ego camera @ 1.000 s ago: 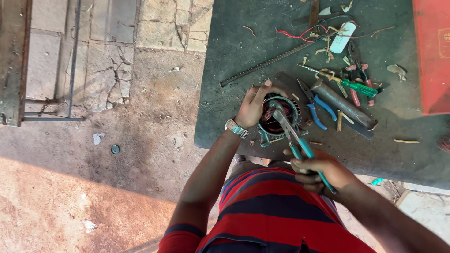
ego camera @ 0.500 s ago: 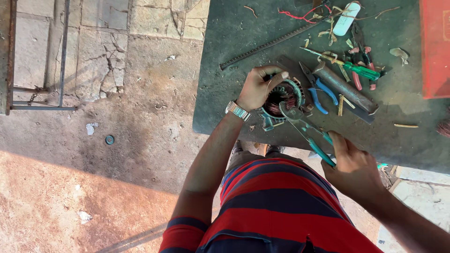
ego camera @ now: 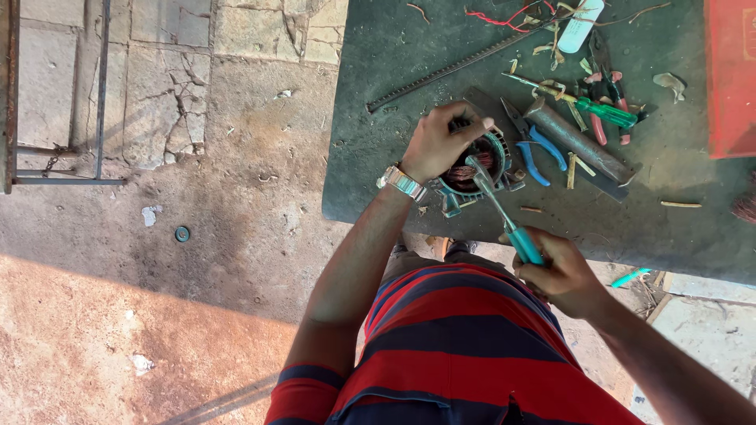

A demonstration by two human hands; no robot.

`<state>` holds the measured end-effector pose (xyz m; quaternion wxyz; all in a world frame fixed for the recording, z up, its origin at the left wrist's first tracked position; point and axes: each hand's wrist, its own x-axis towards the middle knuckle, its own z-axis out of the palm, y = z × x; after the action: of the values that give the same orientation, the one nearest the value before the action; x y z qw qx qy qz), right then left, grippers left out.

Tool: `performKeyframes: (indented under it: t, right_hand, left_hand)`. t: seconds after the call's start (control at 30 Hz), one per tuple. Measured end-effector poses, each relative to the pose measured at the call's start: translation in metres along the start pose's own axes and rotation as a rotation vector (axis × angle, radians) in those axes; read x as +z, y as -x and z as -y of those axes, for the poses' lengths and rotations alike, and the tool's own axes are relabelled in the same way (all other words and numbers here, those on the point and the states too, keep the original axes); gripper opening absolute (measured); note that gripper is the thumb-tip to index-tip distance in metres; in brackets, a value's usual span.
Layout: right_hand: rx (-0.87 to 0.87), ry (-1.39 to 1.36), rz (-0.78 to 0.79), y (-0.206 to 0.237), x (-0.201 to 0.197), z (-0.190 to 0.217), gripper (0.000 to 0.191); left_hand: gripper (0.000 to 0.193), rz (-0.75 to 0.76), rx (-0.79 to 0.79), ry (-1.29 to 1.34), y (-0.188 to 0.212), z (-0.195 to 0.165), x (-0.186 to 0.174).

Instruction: The person works on a cylindrical electrical component, likely a motor stator, using a screwdriver and pliers to adjust and secure copper windings. The person repeatedly inserts and removes a small wooden stick into the component's slots while manipulating the wires.

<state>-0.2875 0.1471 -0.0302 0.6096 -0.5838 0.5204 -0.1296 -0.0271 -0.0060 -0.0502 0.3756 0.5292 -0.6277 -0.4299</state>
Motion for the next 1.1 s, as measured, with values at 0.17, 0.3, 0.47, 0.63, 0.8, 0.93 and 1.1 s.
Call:
performKeyframes:
  t: [0.17, 0.3, 0.47, 0.63, 0.8, 0.93, 1.1]
  right_hand:
    - [0.017, -0.152, -0.053, 0.0, 0.009, -0.016, 0.056]
    - [0.084, -0.273, -0.084, 0.0, 0.015, -0.026, 0.073]
    - [0.027, -0.274, -0.109, 0.0, 0.024, -0.034, 0.081]
    - [-0.026, -0.202, -0.158, 0.004, 0.032, -0.031, 0.084]
    - [-0.089, -0.224, -0.129, 0.005, 0.032, -0.021, 0.069]
    - [0.084, -0.615, -0.054, 0.004, 0.027, -0.001, 0.063]
    - [0.17, -1.002, 0.199, -0.004, -0.001, 0.038, 0.066]
  left_hand:
    - [0.042, -0.023, -0.047, -0.092, 0.003, -0.01, 0.0]
    - [0.041, 0.011, -0.055, -0.067, 0.002, -0.015, -0.004]
    - [0.042, 0.026, -0.047, -0.052, 0.0, -0.021, -0.004]
    - [0.042, 0.064, -0.017, -0.047, 0.0, -0.021, -0.001]
    - [0.046, 0.044, -0.101, -0.095, 0.001, -0.008, 0.0]
    - [0.059, -0.053, -0.09, 0.029, -0.004, 0.011, 0.006]
    - [0.071, -0.078, -0.126, 0.042, -0.005, 0.029, 0.014]
